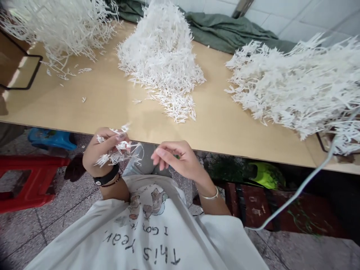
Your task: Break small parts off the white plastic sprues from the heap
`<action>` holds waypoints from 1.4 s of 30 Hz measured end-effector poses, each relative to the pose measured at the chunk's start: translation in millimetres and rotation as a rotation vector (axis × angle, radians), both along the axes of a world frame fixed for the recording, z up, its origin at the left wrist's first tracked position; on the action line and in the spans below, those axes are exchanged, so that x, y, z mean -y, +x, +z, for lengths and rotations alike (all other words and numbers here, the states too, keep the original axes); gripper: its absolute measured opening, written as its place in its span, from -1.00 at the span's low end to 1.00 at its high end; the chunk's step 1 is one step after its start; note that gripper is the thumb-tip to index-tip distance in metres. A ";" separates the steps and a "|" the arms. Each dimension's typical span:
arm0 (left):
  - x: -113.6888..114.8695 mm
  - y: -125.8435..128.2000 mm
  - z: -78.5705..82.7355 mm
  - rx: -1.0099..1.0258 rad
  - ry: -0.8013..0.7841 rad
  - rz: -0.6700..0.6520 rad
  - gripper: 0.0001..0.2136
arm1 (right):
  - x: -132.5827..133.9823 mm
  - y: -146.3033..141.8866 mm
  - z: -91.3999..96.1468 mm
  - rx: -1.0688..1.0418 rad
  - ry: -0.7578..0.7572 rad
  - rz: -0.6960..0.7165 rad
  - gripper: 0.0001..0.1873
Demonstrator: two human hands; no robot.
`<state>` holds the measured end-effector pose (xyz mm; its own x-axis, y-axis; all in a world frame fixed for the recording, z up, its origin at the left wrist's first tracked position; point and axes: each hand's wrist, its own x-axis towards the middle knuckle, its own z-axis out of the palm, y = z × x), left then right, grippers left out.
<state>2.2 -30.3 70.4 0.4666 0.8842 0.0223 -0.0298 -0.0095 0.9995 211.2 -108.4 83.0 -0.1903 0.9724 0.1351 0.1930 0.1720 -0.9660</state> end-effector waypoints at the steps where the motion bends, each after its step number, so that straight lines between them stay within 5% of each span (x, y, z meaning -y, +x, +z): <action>1: 0.0 2.5 1.8 0.005 -0.004 -0.071 -0.62 | 3.8 -1.2 -5.1 0.076 0.063 -0.120 -0.72; 4: -1.0 9.5 7.0 -0.002 0.007 -0.219 -0.66 | 7.0 -2.0 -26.7 0.351 0.191 -0.385 -0.82; 7: -3.0 11.3 8.6 0.002 -0.001 -0.198 -0.66 | 14.8 -1.6 -56.4 0.540 0.099 -0.371 -0.78; 12: -5.5 2.9 1.8 0.017 0.001 -0.098 -0.65 | 39.7 -10.3 -116.1 0.506 -0.005 -0.357 -0.75; 15: -4.3 0.1 0.5 -0.033 0.031 -0.161 -0.62 | 48.4 -23.6 -130.4 0.414 -0.011 -0.454 -0.73; 20: -1.4 7.6 7.4 -0.155 0.191 -0.523 -0.65 | 43.4 -41.0 -94.4 0.137 0.106 -0.566 -0.64; 24: 0.0 16.1 10.9 -0.172 0.251 -0.678 -0.67 | 27.1 -34.3 -52.7 -0.156 0.171 -0.325 -0.60; 30: 0.9 19.5 9.7 -0.176 0.231 -0.765 -0.66 | 15.9 -16.9 -17.9 -0.181 -0.139 0.034 -0.55; 36: -1.3 15.3 7.7 -0.139 0.268 -0.804 -0.66 | 12.0 -13.0 -6.1 -0.182 -0.301 0.165 -0.61; 42: 4.7 23.7 8.3 0.059 0.181 -0.727 -0.70 | 12.1 -19.1 -4.2 -0.513 -0.294 -0.062 -0.58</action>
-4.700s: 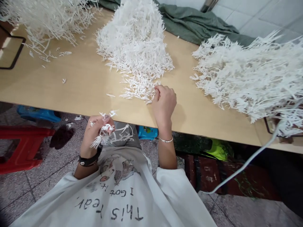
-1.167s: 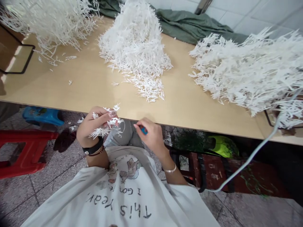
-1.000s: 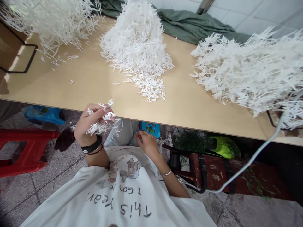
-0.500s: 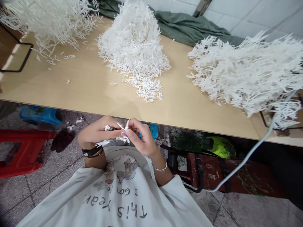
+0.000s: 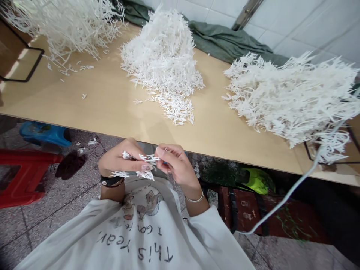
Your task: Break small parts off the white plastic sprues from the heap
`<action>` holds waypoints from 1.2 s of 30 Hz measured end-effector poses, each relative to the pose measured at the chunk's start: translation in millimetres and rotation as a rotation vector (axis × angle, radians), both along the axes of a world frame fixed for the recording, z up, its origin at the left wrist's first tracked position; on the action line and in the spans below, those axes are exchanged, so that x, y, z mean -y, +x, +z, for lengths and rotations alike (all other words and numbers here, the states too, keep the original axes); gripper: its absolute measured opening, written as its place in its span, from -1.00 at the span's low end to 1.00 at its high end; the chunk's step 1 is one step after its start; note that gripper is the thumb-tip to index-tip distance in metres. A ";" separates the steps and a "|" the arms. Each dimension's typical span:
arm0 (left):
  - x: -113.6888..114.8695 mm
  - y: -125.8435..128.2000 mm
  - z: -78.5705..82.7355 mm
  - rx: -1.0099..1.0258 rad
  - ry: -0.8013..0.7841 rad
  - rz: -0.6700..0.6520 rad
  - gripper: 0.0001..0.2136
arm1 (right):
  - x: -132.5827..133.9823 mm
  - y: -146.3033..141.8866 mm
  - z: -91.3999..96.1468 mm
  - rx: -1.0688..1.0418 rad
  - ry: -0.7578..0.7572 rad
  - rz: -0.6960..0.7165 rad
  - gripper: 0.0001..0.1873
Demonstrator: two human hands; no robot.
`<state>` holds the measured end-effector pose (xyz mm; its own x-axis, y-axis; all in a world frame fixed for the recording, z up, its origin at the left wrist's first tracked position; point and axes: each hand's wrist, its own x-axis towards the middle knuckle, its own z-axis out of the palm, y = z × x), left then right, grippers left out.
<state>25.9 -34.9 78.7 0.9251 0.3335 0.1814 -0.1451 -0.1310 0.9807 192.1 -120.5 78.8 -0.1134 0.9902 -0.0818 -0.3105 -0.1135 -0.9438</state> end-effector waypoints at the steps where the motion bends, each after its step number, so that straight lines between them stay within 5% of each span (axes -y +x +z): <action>1: 3.0 5.6 -3.3 0.053 -0.040 0.020 -0.70 | 0.3 -3.9 0.9 -0.029 0.039 -0.066 -0.58; 5: 14.5 34.9 -25.4 0.260 -0.229 0.080 -0.57 | -2.1 -21.6 5.4 -0.177 0.253 -0.207 -0.57; 9: 9.2 46.1 -36.3 0.466 -0.348 0.466 -0.32 | -12.5 -14.8 12.0 -0.238 0.460 -0.431 -0.58; 12: 0.5 34.6 -27.1 0.494 -0.401 0.487 -0.29 | -26.4 8.1 17.3 -0.064 0.615 -0.752 -0.61; 14: 0.5 26.1 -17.8 0.448 -0.464 0.524 -0.40 | -40.5 24.1 16.9 0.250 0.688 -0.883 -0.69; 17: 8.1 22.0 -6.4 0.400 -0.506 0.607 -0.53 | -64.8 43.2 8.7 0.773 0.668 -0.818 -0.88; 21: 16.8 26.8 -0.2 0.316 -0.476 0.677 -0.59 | -74.0 48.3 0.2 1.281 0.421 -0.731 -0.79; 23: 17.8 28.3 -0.7 0.249 -0.440 0.696 -0.63 | -62.3 38.8 3.6 1.215 0.468 -0.691 -0.79; 26: 17.8 28.8 -4.7 0.232 -0.381 0.691 -0.68 | -38.5 17.8 12.9 0.907 0.616 -0.418 -0.69; 28: 18.7 29.0 -7.6 0.303 -0.353 0.686 -0.77 | -28.5 5.5 16.0 0.888 0.664 -0.300 -0.65; 32: 24.6 29.8 -7.9 0.391 -0.341 0.726 -0.85 | -24.0 -7.9 10.0 0.906 0.712 -0.372 -0.77; 36: 30.8 29.2 -2.9 0.431 -0.367 0.719 -0.80 | -21.8 -14.0 3.7 0.697 0.577 -0.408 -0.83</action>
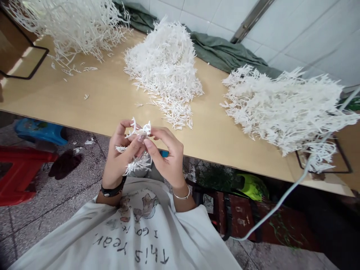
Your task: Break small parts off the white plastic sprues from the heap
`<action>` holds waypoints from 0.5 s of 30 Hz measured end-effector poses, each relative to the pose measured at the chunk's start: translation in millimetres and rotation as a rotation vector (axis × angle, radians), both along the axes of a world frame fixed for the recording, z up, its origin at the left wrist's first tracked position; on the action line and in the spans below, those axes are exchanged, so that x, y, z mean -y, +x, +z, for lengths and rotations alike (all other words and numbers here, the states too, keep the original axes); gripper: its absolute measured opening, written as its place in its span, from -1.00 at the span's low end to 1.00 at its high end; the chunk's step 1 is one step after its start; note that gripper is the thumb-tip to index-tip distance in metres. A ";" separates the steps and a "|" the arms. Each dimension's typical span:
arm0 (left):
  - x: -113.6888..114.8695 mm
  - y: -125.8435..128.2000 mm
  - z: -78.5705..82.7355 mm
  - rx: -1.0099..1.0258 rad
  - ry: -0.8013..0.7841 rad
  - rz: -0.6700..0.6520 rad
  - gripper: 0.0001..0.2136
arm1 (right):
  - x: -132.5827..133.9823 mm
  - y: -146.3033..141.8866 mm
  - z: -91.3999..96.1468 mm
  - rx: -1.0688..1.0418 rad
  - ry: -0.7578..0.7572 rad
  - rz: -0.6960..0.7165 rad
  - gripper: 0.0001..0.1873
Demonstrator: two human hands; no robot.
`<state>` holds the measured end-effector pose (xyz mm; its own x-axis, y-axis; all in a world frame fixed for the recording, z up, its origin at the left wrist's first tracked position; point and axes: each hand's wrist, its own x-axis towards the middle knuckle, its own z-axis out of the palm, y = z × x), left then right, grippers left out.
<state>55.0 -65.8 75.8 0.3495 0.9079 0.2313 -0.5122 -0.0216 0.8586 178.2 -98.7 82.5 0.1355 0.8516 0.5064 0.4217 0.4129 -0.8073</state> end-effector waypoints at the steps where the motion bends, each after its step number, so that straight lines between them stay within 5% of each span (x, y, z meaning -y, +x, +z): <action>1: 1.0 -0.3 1.2 0.004 -0.003 -0.012 -0.78 | 0.0 -1.5 -0.2 -0.062 -0.034 0.026 -0.80; 8: 4.1 -2.9 2.9 -0.012 -0.002 -0.012 -0.80 | -12.9 -10.9 -0.4 -0.359 -0.073 0.202 -0.53; 15: 5.6 -8.3 0.9 -0.134 0.021 0.085 -0.75 | -4.1 -14.6 6.8 -0.288 -0.137 0.079 -0.72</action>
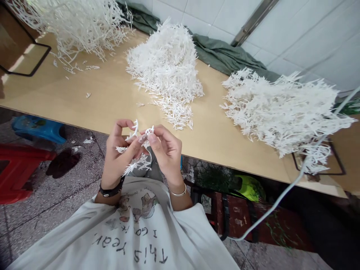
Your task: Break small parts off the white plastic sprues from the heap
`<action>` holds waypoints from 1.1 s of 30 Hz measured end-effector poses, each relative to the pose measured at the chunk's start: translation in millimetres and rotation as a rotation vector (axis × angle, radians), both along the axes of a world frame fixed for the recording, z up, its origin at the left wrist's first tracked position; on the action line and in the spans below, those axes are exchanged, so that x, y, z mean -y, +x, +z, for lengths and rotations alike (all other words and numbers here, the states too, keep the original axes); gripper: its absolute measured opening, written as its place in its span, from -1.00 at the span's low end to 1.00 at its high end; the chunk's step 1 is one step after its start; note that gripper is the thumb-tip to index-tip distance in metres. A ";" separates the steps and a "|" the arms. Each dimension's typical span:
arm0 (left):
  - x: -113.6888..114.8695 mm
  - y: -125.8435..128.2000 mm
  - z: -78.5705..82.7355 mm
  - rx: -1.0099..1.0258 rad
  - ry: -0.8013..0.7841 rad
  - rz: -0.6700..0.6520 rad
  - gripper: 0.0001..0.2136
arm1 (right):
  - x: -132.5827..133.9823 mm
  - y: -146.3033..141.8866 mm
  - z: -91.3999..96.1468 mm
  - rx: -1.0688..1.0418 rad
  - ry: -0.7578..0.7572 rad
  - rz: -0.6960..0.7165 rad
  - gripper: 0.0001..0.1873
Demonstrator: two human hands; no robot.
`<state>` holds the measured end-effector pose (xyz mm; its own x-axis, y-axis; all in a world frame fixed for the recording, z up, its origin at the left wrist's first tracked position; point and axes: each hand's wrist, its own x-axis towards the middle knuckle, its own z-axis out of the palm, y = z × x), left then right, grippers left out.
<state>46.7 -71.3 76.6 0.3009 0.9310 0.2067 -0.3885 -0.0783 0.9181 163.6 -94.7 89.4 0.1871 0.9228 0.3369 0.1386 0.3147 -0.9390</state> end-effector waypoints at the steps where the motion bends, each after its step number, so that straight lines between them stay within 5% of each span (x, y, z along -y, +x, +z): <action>1: -0.5 -0.5 -0.5 -0.035 0.017 0.004 -0.76 | 1.2 -0.7 0.5 0.012 -0.006 -0.023 -0.72; 9: -7.1 -4.7 -0.3 -0.306 0.223 0.127 -0.86 | -0.2 -13.6 -7.1 0.114 -0.066 -0.150 -0.58; 16: -5.7 -3.3 0.5 -0.184 0.154 -0.013 -0.73 | 3.6 -19.6 -10.5 0.102 -0.053 -0.200 -0.43; 24: 0.3 4.1 -7.5 -0.241 0.259 0.283 -0.72 | 0.0 -19.7 -21.4 0.331 0.077 -0.173 -0.57; 29: -1.3 0.4 -6.7 -0.457 0.471 0.465 -0.80 | -3.0 -20.0 -18.1 0.196 0.043 -0.046 -0.63; 33: -2.3 -2.2 -4.4 -0.576 0.579 0.528 -0.81 | 1.8 -20.6 -10.8 0.112 -0.033 -0.105 -0.68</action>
<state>44.5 -69.1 72.3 0.0719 0.7756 0.6271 0.3230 -0.6129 0.7211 143.0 -96.5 78.6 0.2464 0.9110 0.3307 0.2739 0.2619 -0.9254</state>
